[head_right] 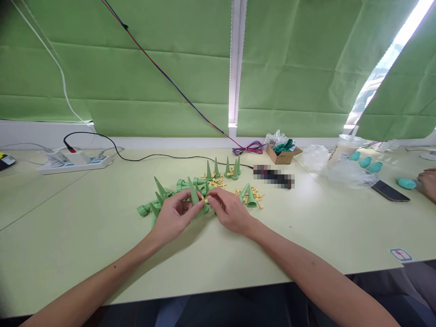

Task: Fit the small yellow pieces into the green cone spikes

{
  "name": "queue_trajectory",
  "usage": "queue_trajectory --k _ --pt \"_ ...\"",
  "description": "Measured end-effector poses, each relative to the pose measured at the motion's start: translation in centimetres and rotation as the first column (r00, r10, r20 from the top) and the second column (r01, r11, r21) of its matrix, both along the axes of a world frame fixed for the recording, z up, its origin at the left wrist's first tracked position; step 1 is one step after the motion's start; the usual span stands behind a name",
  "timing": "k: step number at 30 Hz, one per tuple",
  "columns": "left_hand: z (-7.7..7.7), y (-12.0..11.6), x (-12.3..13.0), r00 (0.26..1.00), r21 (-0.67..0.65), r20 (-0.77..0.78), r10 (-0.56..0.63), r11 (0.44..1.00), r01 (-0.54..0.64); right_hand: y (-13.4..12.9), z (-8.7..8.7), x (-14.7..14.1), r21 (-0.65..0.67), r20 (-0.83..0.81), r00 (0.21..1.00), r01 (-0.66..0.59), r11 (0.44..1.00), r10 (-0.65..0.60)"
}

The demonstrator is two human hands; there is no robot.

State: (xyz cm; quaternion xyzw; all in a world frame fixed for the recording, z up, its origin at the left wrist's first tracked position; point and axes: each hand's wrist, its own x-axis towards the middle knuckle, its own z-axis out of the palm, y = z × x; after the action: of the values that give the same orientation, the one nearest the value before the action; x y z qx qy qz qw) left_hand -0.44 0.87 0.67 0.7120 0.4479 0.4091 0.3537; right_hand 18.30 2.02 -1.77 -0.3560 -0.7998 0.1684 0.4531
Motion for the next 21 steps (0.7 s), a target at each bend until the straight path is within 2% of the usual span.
queue_trajectory --k 4,9,21 --pt "-0.02 0.01 -0.01 1.000 0.001 -0.002 -0.014 1.000 0.014 -0.12 -0.11 -0.10 0.031 0.000 0.999 -0.053 0.998 0.053" --pt "0.03 -0.09 0.06 1.000 0.006 -0.011 -0.027 1.000 0.027 -0.13 -0.02 -0.21 0.044 0.000 0.999 -0.046 0.998 0.046" --pt "0.16 -0.34 0.29 0.998 0.008 -0.047 -0.044 0.999 0.045 0.34 -0.57 -0.36 0.079 0.077 0.995 0.063 0.995 -0.069"
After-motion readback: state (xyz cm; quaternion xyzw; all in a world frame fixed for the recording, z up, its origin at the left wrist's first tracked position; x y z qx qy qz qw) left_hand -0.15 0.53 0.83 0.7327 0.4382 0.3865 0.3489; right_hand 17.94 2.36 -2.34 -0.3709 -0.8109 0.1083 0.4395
